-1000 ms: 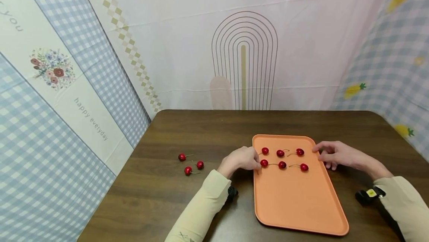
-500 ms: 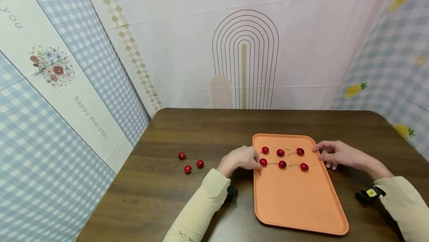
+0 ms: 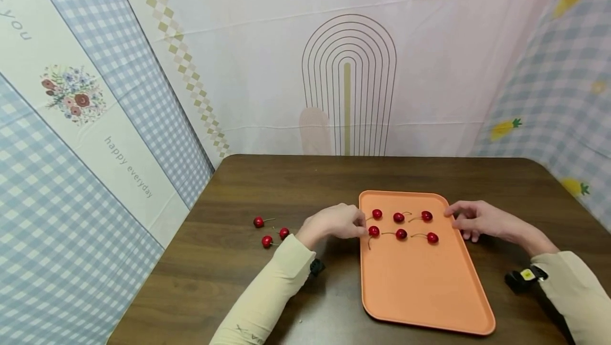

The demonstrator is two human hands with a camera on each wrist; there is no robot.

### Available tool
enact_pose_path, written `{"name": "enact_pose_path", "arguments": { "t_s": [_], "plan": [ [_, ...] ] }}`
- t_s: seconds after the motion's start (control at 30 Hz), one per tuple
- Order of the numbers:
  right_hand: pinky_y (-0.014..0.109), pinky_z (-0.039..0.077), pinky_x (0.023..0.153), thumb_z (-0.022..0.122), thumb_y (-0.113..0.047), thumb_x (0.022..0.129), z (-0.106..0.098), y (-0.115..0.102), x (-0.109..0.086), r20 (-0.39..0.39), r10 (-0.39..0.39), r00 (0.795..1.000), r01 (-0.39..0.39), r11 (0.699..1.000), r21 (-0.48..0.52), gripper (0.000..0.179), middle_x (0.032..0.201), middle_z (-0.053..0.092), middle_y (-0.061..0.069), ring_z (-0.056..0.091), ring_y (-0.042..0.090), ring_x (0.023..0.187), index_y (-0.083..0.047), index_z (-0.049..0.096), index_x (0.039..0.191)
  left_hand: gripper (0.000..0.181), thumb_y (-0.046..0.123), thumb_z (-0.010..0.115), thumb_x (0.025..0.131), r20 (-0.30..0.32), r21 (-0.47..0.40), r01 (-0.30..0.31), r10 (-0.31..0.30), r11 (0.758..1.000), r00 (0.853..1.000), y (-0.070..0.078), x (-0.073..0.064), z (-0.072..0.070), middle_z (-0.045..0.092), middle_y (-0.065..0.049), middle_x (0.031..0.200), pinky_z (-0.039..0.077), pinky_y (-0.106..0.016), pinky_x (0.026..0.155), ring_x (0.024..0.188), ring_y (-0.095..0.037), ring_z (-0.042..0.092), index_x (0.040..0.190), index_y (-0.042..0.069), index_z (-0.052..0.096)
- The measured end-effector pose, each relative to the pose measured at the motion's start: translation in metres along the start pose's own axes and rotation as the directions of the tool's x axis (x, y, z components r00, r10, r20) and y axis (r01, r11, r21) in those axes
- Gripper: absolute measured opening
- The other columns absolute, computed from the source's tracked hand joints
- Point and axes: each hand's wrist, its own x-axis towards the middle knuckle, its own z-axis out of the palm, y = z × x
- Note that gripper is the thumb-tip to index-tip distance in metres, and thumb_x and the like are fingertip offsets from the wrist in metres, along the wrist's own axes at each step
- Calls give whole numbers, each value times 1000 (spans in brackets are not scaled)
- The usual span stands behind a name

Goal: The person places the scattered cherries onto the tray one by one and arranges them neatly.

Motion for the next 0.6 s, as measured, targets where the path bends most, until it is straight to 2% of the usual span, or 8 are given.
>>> {"name": "enact_pose_path", "arguments": {
  "t_s": [0.23, 0.4, 0.6],
  "plan": [
    [37, 51, 54, 54, -20, 94, 0, 1, 1, 3, 2, 1000, -2, 1000, 4, 41, 81, 59, 14, 59, 23, 64, 3, 44, 127, 12, 31, 59, 89, -30, 54, -36, 38, 998, 999, -13, -25, -15, 57, 10, 70, 41, -22, 56, 62, -6, 51, 80, 23, 61],
    [37, 51, 54, 54, -20, 94, 0, 1, 0, 2, -1, 1000, 1, 1000, -7, 41, 81, 59, 13, 59, 22, 65, 3, 44, 126, 9, 30, 59, 88, -53, 122, 15, -8, 992, 999, -24, -48, -26, 58, 11, 72, 42, -24, 57, 63, -7, 53, 82, 23, 61],
    [36, 51, 54, 54, -20, 93, 0, -1, 0, -3, 1, 1000, -1, 1000, -12, 41, 81, 59, 13, 59, 22, 64, 3, 45, 126, 6, 27, 60, 89, -48, 107, 70, -65, 992, 997, -43, -72, -36, 58, 9, 72, 43, -25, 58, 62, -7, 53, 84, 22, 60]
  ]
}}
